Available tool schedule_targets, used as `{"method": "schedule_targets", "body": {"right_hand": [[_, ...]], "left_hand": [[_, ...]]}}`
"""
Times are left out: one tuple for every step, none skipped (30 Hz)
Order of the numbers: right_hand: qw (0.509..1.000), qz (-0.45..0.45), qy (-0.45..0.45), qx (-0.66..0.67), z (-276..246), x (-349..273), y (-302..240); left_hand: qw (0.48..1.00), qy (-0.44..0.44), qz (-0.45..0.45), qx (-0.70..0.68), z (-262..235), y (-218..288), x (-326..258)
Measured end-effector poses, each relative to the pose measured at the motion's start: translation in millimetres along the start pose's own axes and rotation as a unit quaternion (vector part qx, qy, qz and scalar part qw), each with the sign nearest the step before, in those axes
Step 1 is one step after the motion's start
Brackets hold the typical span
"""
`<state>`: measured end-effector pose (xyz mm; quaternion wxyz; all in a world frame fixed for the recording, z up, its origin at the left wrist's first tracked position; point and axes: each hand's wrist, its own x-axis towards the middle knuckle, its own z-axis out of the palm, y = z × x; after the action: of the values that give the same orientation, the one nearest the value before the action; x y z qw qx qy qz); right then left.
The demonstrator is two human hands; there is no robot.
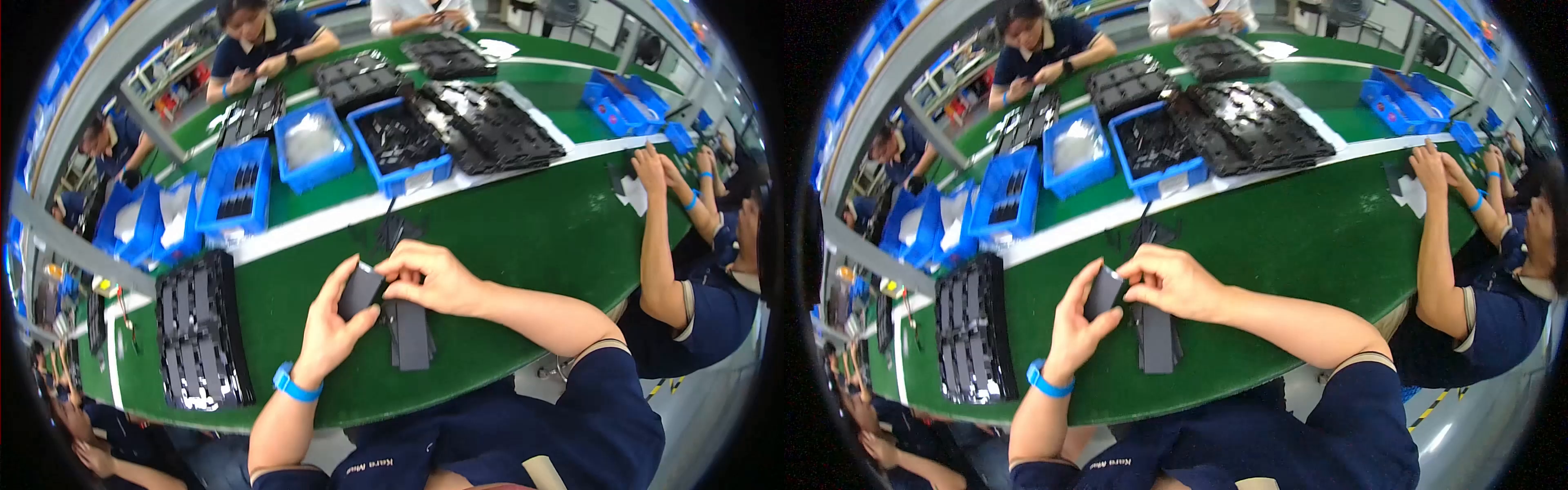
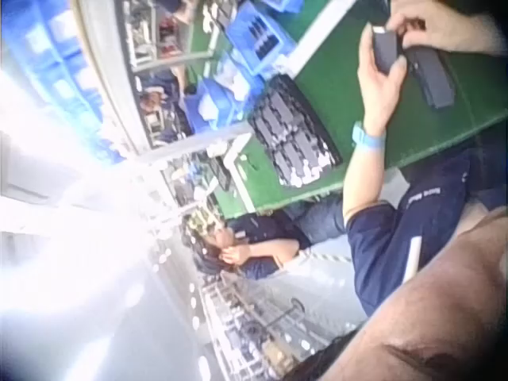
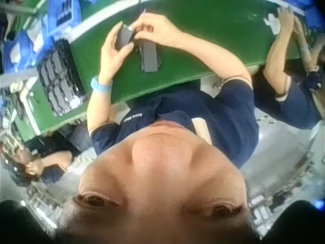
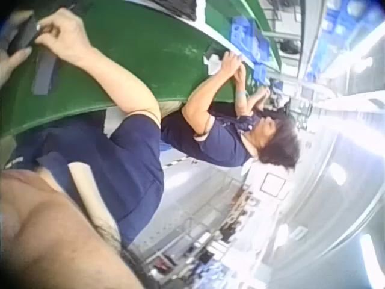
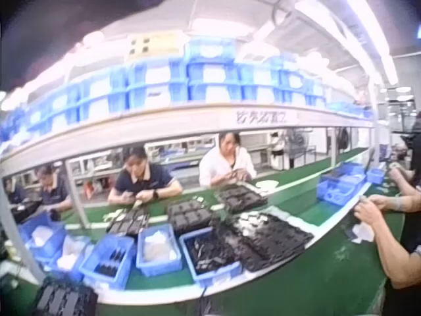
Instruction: The person assembles electronic components by hand, then organizes them into plastic trays.
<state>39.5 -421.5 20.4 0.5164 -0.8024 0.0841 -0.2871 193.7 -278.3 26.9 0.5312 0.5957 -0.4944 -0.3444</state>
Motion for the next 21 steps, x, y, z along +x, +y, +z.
{"method": "schedule_targets", "body": {"right_hand": [[1.0, 0.0, 0.004, -0.016, -0.8, -2.3, -3.5], [1.0, 0.001, 0.006, -0.027, -0.6, -3.4, -6.3], [0.999, -0.007, 0.018, -0.03, -2.4, -3.3, -8.5], [0.999, -0.004, 0.019, -0.031, -4.8, -5.7, -10.4], [0.999, -0.001, 0.021, -0.03, -7.0, -8.0, -11.2], [0.999, -0.004, 0.029, -0.029, -9.7, -8.6, -10.6], [0.999, -0.021, 0.017, -0.023, -14.3, -4.9, -10.2], [0.999, -0.037, 0.004, -0.017, -19.5, -1.6, -8.7], [0.998, -0.059, 0.019, -0.032, -26.3, 0.9, -2.8], [0.999, -0.029, 0.036, -0.03, -37.4, 5.0, -1.2], [0.996, -0.04, 0.073, -0.044, -51.7, 9.8, 2.7], [0.991, -0.05, 0.109, -0.058, -67.0, 15.6, 8.7], [0.98, -0.046, 0.162, -0.101, -84.4, 18.7, 14.9], [0.965, -0.04, 0.215, -0.145, -103.3, 19.5, 20.3], [0.948, -0.034, 0.245, -0.199, -122.6, 19.8, 24.3], [0.929, -0.029, 0.271, -0.251, -140.1, 19.7, 28.5], [0.925, 0.021, 0.277, -0.259, -157.0, 15.9, 32.7], [0.919, 0.07, 0.283, -0.266, -173.2, 9.9, 37.5], [0.907, 0.087, 0.277, -0.304, -189.5, 2.9, 44.7], [0.895, 0.104, 0.27, -0.341, -199.1, -0.6, 46.5], [0.897, 0.139, 0.265, -0.324, -207.3, -4.7, 47.2]], "left_hand": [[1.0, -0.008, -0.011, -0.006, 1.6, 2.0, -3.6], [1.0, -0.014, -0.026, -0.009, 3.3, 4.8, -6.8], [0.999, -0.025, -0.041, -0.011, 4.5, 9.2, -7.5], [0.998, -0.034, -0.06, -0.013, 7.4, 13.3, -9.3], [0.999, -0.022, -0.029, -0.01, 10.0, 11.1, -8.4], [0.999, -0.027, -0.026, -0.003, 10.8, 10.2, -8.1], [0.999, -0.023, -0.026, -0.009, 9.5, 11.6, -7.4], [0.999, -0.019, -0.026, -0.016, 8.7, 11.8, -7.6], [1.0, -0.013, -0.015, -0.006, 8.9, 8.7, -9.0], [1.0, -0.014, -0.02, -0.009, 8.6, 7.7, -8.5], [1.0, -0.007, -0.017, -0.008, 8.7, 6.9, -7.7], [1.0, 0.001, -0.015, -0.007, 8.3, 6.4, -6.7], [1.0, -0.004, -0.015, -0.006, 8.3, 7.4, -5.4], [1.0, 0.001, -0.024, -0.011, 8.1, 9.2, -4.1], [0.999, 0.008, -0.032, -0.015, 7.8, 11.4, -3.8], [0.999, 0.007, -0.034, -0.015, 6.9, 12.5, -4.1], [0.999, 0.007, -0.029, -0.012, 6.6, 13.0, -3.8], [1.0, 0.008, -0.024, -0.009, 6.9, 13.0, -3.5], [1.0, 0.003, -0.025, -0.007, 7.8, 12.8, -3.0], [1.0, 0.005, -0.025, -0.008, 7.3, 12.3, -3.3], [1.0, -0.001, -0.031, 0.003, 7.0, 12.1, -3.5]]}}
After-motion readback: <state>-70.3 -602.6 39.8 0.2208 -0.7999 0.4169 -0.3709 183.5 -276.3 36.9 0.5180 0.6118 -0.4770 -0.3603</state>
